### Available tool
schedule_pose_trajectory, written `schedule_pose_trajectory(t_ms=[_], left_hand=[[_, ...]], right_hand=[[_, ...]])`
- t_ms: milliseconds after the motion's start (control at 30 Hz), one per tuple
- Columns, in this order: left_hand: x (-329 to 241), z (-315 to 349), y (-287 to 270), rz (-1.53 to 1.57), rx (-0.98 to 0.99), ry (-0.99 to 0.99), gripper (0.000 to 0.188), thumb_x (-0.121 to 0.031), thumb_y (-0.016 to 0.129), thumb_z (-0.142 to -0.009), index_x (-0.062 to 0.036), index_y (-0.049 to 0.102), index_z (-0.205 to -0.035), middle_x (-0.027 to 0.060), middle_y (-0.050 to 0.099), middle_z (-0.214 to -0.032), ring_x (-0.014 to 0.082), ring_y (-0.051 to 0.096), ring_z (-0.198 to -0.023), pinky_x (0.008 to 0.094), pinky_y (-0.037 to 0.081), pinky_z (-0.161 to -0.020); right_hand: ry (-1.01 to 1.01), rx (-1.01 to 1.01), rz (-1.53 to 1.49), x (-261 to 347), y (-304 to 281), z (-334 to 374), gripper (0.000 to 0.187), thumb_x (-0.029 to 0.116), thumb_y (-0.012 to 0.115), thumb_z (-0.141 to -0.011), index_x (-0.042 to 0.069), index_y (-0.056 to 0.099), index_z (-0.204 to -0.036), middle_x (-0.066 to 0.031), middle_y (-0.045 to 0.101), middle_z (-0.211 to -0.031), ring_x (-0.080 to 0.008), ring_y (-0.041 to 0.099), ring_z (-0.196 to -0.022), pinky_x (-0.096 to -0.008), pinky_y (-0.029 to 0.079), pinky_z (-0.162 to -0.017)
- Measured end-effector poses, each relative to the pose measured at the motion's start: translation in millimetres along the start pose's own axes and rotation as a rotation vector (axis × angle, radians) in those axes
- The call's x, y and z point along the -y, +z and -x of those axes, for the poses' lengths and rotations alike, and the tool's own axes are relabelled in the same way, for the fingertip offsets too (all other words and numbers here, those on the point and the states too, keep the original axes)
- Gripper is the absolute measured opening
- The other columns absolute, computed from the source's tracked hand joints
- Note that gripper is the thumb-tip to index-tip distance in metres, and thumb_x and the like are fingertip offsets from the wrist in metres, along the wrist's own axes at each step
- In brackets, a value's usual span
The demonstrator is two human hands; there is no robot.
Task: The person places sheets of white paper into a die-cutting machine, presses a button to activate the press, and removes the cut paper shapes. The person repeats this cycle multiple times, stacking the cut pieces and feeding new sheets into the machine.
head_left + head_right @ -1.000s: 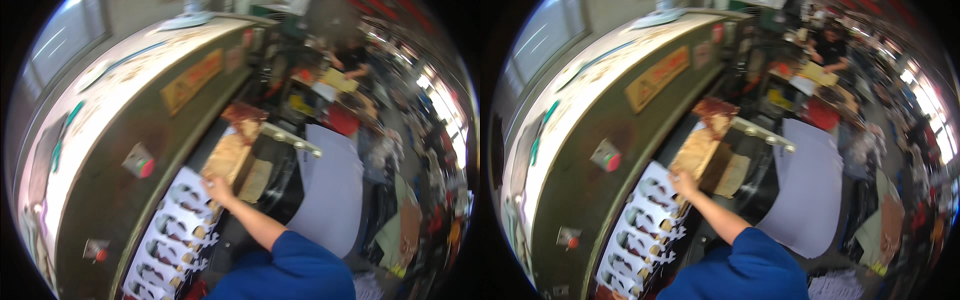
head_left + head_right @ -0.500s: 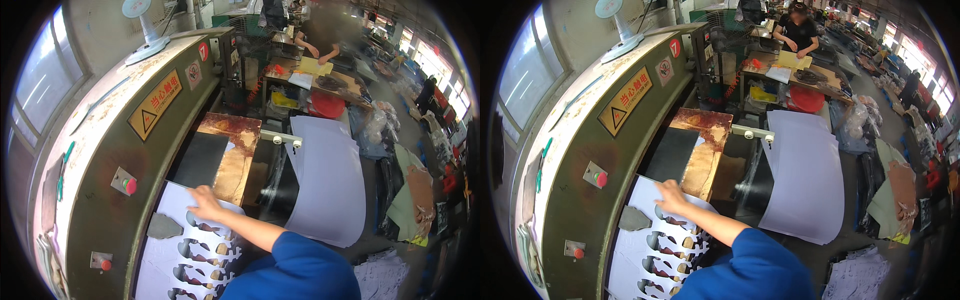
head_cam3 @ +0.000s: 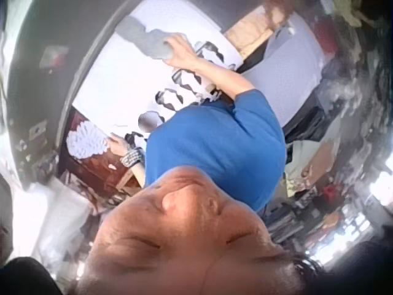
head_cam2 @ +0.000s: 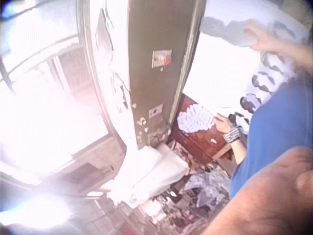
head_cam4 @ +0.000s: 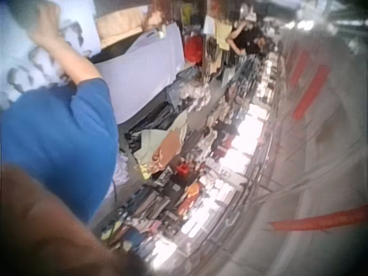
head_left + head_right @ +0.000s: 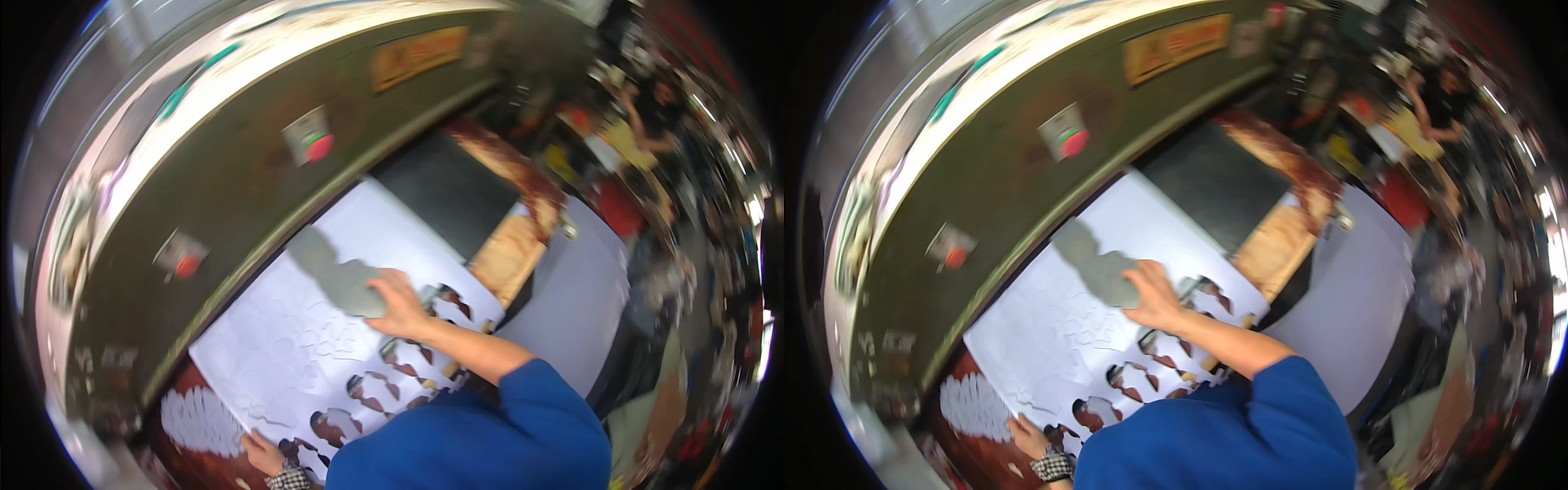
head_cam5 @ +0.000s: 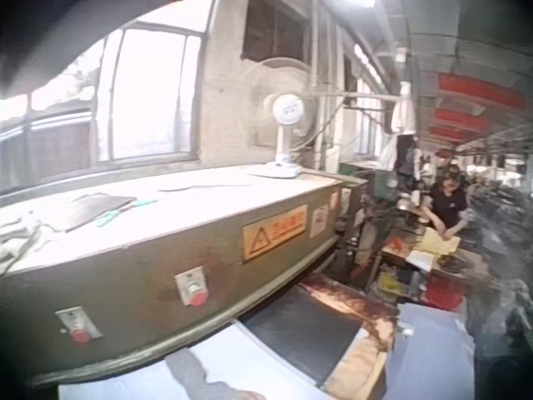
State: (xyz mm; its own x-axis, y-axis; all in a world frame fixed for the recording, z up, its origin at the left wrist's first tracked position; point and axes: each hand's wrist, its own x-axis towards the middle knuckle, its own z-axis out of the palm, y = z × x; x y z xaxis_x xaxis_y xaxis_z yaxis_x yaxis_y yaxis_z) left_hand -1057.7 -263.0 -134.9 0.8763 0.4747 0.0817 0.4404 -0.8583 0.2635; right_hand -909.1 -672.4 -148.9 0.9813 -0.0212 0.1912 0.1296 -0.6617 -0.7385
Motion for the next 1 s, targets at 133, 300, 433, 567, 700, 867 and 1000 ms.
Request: schedule_pose_trajectory(t_ms=[133, 300, 433, 567, 700, 867, 1000], left_hand=[[2, 27, -18, 0.092, 0.081, -0.097, 0.024, -0.023, 0.053, -0.093, -0.0001, 0.054, -0.088, 0.0229, 0.057, -0.066, 0.0412, 0.056, -0.059, 0.0442, 0.041, -0.051], [-10, 12, -5, 0.255, 0.102, -0.042, 0.021, -0.022, 0.052, -0.093, -0.0018, 0.053, -0.088, 0.0186, 0.055, -0.060, 0.0350, 0.055, -0.052, 0.0418, 0.041, -0.049], [-10, 11, 7, 0.205, 0.047, -0.041, 0.019, -0.021, 0.052, -0.093, -0.0022, 0.053, -0.096, 0.0186, 0.057, -0.063, 0.0353, 0.057, -0.055, 0.0412, 0.042, -0.050], [-5, 13, 6, 0.208, 0.060, -0.072, 0.021, -0.020, 0.051, -0.093, -0.0029, 0.053, -0.105, 0.0217, 0.061, -0.073, 0.0379, 0.061, -0.064, 0.0418, 0.045, -0.054], [-10, 20, -13, 0.231, 0.087, -0.045, 0.029, -0.019, 0.051, -0.093, -0.0049, 0.051, -0.119, 0.0249, 0.063, -0.083, 0.0407, 0.063, -0.074, 0.0427, 0.047, -0.060], [-23, 45, -19, 0.416, 0.118, -0.143, 0.041, -0.019, 0.050, -0.094, 0.0019, 0.043, -0.129, 0.0200, 0.059, -0.115, 0.0297, 0.061, -0.099, 0.0350, 0.046, -0.085], [-16, 15, 21, 0.290, -0.031, -0.256, 0.040, -0.025, 0.051, -0.095, 0.0024, 0.049, -0.124, 0.0203, 0.060, -0.114, 0.0289, 0.059, -0.101, 0.0349, 0.045, -0.087]], right_hand=[[0.274, 0.103, -0.209, 22, -21, 1, 0.056, 0.013, 0.082, -0.056, 0.006, 0.051, -0.102, -0.0145, 0.059, -0.105, -0.0305, 0.056, -0.102, -0.0390, 0.046, -0.086], [0.610, 0.139, -1.013, 2, -64, -41, 0.060, 0.004, 0.083, -0.060, 0.006, 0.043, -0.104, -0.0103, 0.061, -0.099, -0.0144, 0.058, -0.093, -0.0301, 0.049, -0.078], [0.198, 0.147, 0.021, -27, -80, -52, 0.064, 0.010, 0.084, -0.054, 0.004, 0.047, -0.106, -0.0131, 0.058, -0.110, -0.0244, 0.057, -0.102, -0.0329, 0.045, -0.089], [-0.003, 0.072, 0.114, -45, -71, -52, 0.083, 0.010, 0.086, -0.051, 0.002, 0.047, -0.125, -0.0146, 0.056, -0.117, -0.0264, 0.056, -0.108, -0.0328, 0.043, -0.096], [0.104, 0.047, 0.041, -53, -63, -58, 0.092, 0.010, 0.087, -0.050, 0.001, 0.044, -0.131, -0.0165, 0.055, -0.124, -0.0245, 0.055, -0.114, -0.0319, 0.043, -0.098], [0.188, 0.002, -0.027, -58, -48, -82, 0.087, 0.012, 0.083, -0.061, 0.003, 0.039, -0.136, -0.0191, 0.055, -0.125, -0.0265, 0.054, -0.115, -0.0341, 0.044, -0.096], [0.359, -0.256, -0.318, -41, -27, -145, 0.074, 0.025, 0.073, -0.076, 0.000, 0.037, -0.136, -0.0217, 0.051, -0.127, -0.0339, 0.049, -0.118, -0.0392, 0.040, -0.099]])
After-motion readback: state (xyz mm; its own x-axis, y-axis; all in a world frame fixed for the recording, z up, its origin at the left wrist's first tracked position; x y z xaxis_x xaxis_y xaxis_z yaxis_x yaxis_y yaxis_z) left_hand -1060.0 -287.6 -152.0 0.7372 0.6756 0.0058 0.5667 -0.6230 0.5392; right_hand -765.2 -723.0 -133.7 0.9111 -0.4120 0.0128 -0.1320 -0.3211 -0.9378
